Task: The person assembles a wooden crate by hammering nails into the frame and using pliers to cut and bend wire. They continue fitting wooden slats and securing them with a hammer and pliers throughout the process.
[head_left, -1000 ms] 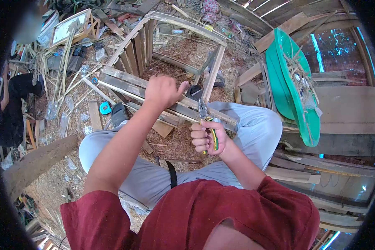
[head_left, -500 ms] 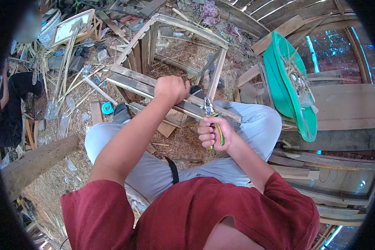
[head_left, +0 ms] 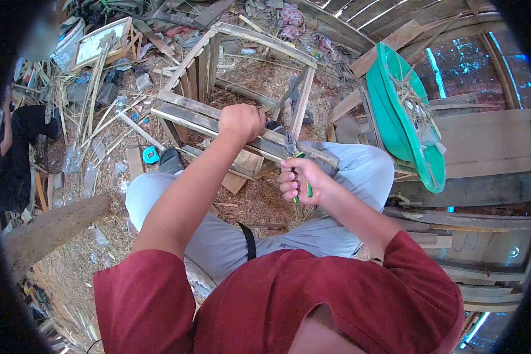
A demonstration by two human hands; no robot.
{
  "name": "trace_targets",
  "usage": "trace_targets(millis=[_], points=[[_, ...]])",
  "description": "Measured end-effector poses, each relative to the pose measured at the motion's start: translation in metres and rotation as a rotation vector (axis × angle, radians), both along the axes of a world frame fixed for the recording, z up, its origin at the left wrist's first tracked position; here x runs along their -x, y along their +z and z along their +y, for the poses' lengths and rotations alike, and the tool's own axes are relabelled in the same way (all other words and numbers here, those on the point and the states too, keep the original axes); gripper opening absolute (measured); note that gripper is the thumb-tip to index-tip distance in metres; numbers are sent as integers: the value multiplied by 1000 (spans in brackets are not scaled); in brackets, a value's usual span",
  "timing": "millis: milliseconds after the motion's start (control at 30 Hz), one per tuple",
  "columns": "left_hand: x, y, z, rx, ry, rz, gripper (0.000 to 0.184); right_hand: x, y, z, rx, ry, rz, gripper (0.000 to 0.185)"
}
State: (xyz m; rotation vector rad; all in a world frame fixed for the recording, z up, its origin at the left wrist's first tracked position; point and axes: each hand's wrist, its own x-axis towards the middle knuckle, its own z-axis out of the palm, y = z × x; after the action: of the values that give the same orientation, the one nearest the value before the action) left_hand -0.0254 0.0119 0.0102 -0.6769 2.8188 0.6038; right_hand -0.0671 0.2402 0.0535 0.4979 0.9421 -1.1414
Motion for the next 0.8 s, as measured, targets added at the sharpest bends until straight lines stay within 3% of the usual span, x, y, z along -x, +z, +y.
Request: trace_targets(millis=[233, 333, 400, 467, 567, 667, 800], points=[[-2, -3, 1, 23, 14, 80, 59, -1, 8, -13, -246, 118, 181, 24], [-2, -9, -1, 33, 9, 112, 58, -3, 8, -16, -344, 277, 426, 21], [-5, -10, -1, 33, 16, 140, 58, -7, 10, -9, -411, 515, 800, 20], [-6, -5, -1, 34, 30, 154, 59, -5, 7, -9, -528, 762, 1084, 26], [-9, 3, 2, 39, 11, 125, 59, 6, -1, -1, -471, 1042, 1446, 47], [-10, -1, -1, 58, -61, 103, 59, 11, -14, 5, -433, 1131, 1620, 50], [-1, -4, 3, 53, -33, 74, 59, 5, 2, 2, -457, 1153, 1635, 45]])
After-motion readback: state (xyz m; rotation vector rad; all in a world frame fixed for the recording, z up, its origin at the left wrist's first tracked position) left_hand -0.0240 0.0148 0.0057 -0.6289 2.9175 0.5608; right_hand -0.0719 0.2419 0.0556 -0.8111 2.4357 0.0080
